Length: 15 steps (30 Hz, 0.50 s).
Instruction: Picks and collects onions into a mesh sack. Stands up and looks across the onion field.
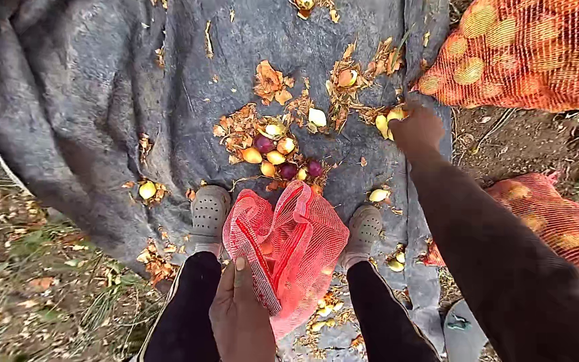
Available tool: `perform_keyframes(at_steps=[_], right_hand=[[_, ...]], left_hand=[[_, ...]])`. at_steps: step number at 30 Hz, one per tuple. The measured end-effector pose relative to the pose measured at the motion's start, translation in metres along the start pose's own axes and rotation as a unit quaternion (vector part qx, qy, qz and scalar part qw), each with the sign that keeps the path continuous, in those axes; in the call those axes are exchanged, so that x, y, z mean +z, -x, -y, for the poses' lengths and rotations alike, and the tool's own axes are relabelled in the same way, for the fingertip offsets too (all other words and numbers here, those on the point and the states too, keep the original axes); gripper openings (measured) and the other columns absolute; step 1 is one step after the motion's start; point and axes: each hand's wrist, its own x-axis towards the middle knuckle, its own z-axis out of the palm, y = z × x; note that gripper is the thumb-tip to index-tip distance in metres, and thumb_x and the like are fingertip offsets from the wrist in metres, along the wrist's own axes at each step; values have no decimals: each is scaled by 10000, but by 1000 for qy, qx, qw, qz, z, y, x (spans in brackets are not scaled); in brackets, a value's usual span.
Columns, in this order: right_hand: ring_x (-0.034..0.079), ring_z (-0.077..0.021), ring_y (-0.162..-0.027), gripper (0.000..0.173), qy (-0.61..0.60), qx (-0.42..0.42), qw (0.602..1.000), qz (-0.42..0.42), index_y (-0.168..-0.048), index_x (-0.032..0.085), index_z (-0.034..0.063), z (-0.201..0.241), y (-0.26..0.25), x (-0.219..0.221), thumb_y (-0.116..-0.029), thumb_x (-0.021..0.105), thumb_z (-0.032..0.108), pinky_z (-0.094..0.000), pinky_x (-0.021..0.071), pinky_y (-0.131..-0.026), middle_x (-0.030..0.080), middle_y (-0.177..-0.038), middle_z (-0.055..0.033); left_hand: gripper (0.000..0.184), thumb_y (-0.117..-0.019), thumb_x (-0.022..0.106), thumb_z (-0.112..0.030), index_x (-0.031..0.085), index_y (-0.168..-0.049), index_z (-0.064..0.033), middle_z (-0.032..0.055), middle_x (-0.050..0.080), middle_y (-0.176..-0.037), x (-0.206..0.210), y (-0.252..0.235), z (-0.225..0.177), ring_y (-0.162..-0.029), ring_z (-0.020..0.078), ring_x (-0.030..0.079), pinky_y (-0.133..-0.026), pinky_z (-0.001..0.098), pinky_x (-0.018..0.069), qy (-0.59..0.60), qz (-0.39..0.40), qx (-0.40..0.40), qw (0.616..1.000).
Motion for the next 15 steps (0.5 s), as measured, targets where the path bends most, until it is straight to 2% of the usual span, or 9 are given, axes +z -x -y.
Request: perform_keyframes(at_steps=[2, 4, 5, 8, 11, 13, 15], right_hand=[[641, -550, -1072, 574, -13, 3, 1000, 8, -1404, 587, 169, 0, 12, 17, -874, 705, 351, -782, 478, -785, 640, -1280, -290], [617, -581, -1089, 791, -32, -5, 997, 65, -1564, 398, 183, -12, 16, 39, -881, 755, 356, -781, 492, -800, 535, -1390, -339], [609, -585, -1099, 836, -39, -18, 996, 82, -1591, 352, 214, -14, 12, 45, -886, 764, 393, -777, 497, -811, 492, -1423, -353], [621, -567, -1109, 798, -4, -68, 992, 106, -1548, 424, 284, 7, -12, 49, -859, 781, 469, -787, 488, -818, 573, -1345, -331], [629, -578, -1088, 909, 31, -45, 984, 168, -1560, 346, 199, 19, -27, 44, -831, 824, 455, -786, 477, -849, 645, -1195, -348], [636, -574, -1067, 820, 15, -41, 989, 139, -1528, 417, 207, 37, -19, 31, -844, 799, 452, -786, 481, -827, 657, -1165, -340], [670, -530, -1002, 724, -8, -95, 990, 106, -1471, 490, 198, 70, 15, 13, -851, 765, 451, -757, 502, -780, 689, -1108, -293]], left_hand=[[298, -1092, 472, -167, 683, -1197, 15, 96, 724, -978, -3, -5, -3, -867, 145, 716, -781, 326, 622, 11, 3, -4, 1000], [293, -1089, 477, -160, 686, -1190, 18, 103, 724, -967, -6, -5, -6, -855, 155, 719, -772, 333, 625, 10, 5, -14, 1000], [290, -1088, 480, -159, 687, -1188, 19, 100, 724, -963, -6, -7, -9, -851, 152, 718, -771, 327, 624, 8, 6, -18, 1000], [297, -1090, 477, -162, 697, -1174, 18, 113, 724, -951, -10, -13, -12, -848, 173, 721, -765, 343, 628, 18, 10, -25, 999], [303, -1089, 478, -167, 703, -1169, 19, 125, 725, -964, -13, -15, -11, -857, 186, 725, -772, 350, 632, 35, 15, -25, 999], [301, -1089, 479, -168, 705, -1160, 18, 130, 723, -971, -15, -20, -15, -870, 194, 721, -783, 356, 627, 51, 14, -22, 998], [291, -1083, 491, -160, 716, -1133, 19, 129, 728, -938, -16, -21, -19, -840, 194, 726, -753, 352, 633, 64, 10, -16, 998]])
